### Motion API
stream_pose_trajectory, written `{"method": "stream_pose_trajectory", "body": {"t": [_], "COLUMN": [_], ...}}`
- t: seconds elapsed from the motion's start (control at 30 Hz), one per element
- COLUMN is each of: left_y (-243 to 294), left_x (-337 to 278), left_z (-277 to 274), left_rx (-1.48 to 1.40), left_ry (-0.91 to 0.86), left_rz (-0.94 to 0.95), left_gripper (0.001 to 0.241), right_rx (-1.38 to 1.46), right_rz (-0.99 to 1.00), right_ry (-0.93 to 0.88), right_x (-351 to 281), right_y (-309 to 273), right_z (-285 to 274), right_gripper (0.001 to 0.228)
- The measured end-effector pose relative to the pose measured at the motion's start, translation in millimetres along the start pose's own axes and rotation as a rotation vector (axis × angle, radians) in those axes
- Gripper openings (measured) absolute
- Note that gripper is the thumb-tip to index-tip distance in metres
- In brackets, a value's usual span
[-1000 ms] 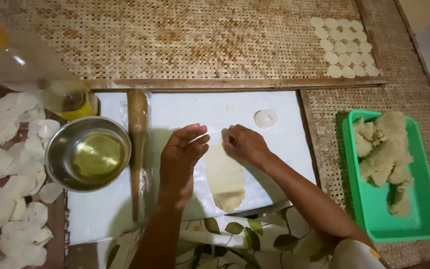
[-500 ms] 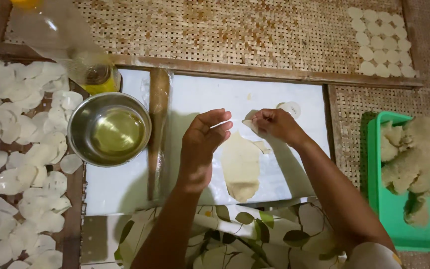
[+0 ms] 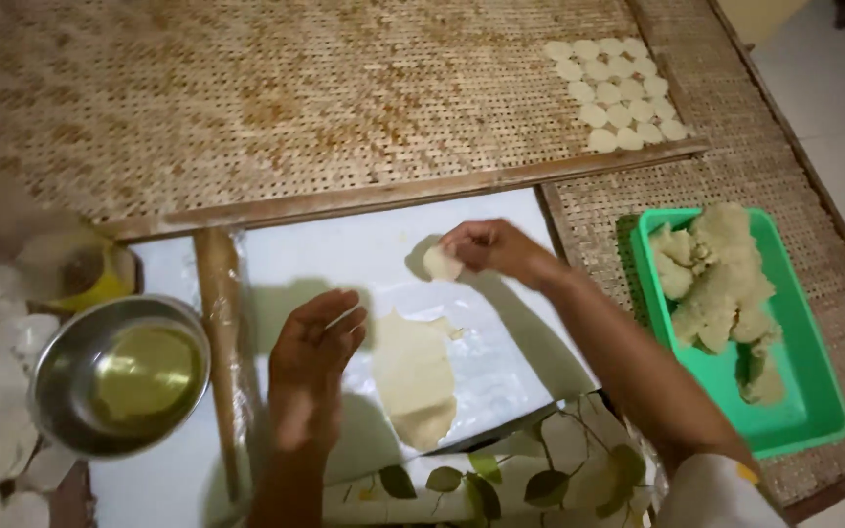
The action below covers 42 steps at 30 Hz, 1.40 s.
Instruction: Rolling out dough and cutting it into small circular pieces to make crackers.
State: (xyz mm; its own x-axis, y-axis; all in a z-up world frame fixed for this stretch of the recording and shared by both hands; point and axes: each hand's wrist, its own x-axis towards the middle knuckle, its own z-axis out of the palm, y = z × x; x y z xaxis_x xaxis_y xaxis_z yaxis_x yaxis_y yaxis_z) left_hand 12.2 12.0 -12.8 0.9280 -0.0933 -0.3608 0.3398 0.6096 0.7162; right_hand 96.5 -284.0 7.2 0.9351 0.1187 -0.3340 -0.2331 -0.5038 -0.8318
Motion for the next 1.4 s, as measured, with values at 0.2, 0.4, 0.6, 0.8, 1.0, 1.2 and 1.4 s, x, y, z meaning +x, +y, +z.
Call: {"method": "stream_pose_trajectory", "body": {"t": [0.2,0.4,0.6,0.8,1.0,1.2,1.4], "left_y": [20.9,12.4,2.4,3.6,-6.7,-13.1,-9.1], "left_x": [-17.4,-0.9,6.5,8.4,11.4,12.3,14.0], "left_z": [11.1,-2.7,-15.2,-11.5,-25.8,-33.9,-25.5], "left_rx": [0.116,0.085,0.063,0.062,0.005,0.013,0.051], "left_ry": [-0.024,0.091,0.110,0.194,0.124,0.113,0.175], "left_rz": [0.058,-0.025,-0.044,-0.122,-0.088,-0.083,-0.125], "left_gripper": [0.042,0.045,0.045,0.042,0.046,0.045,0.045], "right_rx": [0.026,-0.344,-0.137,-0.231,-0.104,-0.115,-0.117], "right_rz": [0.091,0.079,0.101,0.191,0.185,0.203,0.082], "right_ry": [0.184,0.536,0.438,0.443,0.509,0.533,0.507], "right_x": [3.2,66.1,95.3,107.0,115.3,109.1,115.7], "right_y": [-15.5,49.0,46.9,84.8,139.9,145.2,168.4], "right_z": [-122.1,-214.0,-210.9,-233.5,-268.6,-274.7,-295.6], "right_gripper": [0.032,0.019,0.021,0.030,0.016,0.018,0.022]}}
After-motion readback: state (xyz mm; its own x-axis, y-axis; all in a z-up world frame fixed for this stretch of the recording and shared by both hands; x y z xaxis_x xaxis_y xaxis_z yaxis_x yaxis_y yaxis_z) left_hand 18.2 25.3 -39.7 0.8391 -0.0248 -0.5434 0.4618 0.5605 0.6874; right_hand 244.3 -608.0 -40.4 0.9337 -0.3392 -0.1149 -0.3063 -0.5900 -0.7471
